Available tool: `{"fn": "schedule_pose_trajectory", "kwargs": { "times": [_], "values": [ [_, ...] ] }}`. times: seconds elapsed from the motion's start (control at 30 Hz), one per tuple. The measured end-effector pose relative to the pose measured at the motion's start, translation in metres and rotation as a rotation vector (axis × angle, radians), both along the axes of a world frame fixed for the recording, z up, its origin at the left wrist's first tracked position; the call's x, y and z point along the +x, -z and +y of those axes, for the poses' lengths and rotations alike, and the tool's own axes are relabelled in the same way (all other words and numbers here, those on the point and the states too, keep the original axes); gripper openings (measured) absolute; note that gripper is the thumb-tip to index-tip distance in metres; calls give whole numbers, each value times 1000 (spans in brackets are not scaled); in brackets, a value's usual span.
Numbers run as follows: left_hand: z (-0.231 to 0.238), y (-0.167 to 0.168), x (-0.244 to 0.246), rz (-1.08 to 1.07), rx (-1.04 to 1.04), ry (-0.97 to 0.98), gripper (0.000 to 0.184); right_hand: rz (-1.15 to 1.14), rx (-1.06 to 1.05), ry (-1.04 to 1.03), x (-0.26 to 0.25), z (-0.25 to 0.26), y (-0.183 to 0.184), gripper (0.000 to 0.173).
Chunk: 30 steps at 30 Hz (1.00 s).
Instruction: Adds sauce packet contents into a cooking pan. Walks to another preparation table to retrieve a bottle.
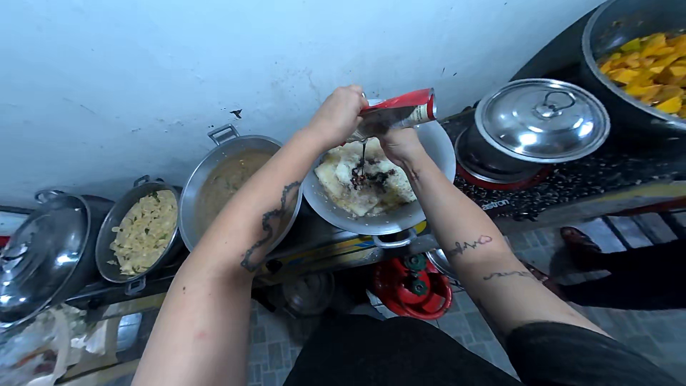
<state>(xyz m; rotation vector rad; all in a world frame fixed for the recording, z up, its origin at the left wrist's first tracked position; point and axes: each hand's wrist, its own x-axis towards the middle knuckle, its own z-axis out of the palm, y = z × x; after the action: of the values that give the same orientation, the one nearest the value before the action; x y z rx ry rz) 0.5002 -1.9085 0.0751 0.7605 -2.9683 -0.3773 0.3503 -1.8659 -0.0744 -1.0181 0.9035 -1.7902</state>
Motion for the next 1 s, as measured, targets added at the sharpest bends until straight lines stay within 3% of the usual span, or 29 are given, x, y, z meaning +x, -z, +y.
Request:
{"fn": "schedule_pose_trajectory", "kwargs": {
  "times": [0.6, 0.63, 0.67, 0.73, 0.77, 0.8, 0.87, 0.93, 1.0],
  "values": [
    [5, 11, -8, -38, -19, 9, 19, 159, 107, 52, 7, 10, 0, 47],
    [4, 9, -6, -9, 17, -34, 24, 151, 129, 62, 6, 10, -1, 47],
    [3, 5, -3, 46, 60, -91, 42, 124, 156, 73, 5, 9, -2, 46],
    [2, 1, 11, 242, 176, -260, 94, 23, 175, 76, -1, 9, -2, 46],
    [1, 8, 20, 381, 247, -339, 108, -39, 157, 64, -3, 10, -2, 44],
    [0, 20, 27, 505, 339, -398, 111, -90, 143, 55, -5, 11, -4, 42],
    [4, 51, 34, 733, 598, -431, 88, -148, 109, 32, -1, 12, -4, 42],
    [16, 77, 23, 931, 784, -418, 43, -141, 84, 13, 4, 11, -2, 47],
    [23, 84, 10, 1026, 889, -450, 26, -117, 77, -5, 6, 10, 0, 52]
  ]
}}
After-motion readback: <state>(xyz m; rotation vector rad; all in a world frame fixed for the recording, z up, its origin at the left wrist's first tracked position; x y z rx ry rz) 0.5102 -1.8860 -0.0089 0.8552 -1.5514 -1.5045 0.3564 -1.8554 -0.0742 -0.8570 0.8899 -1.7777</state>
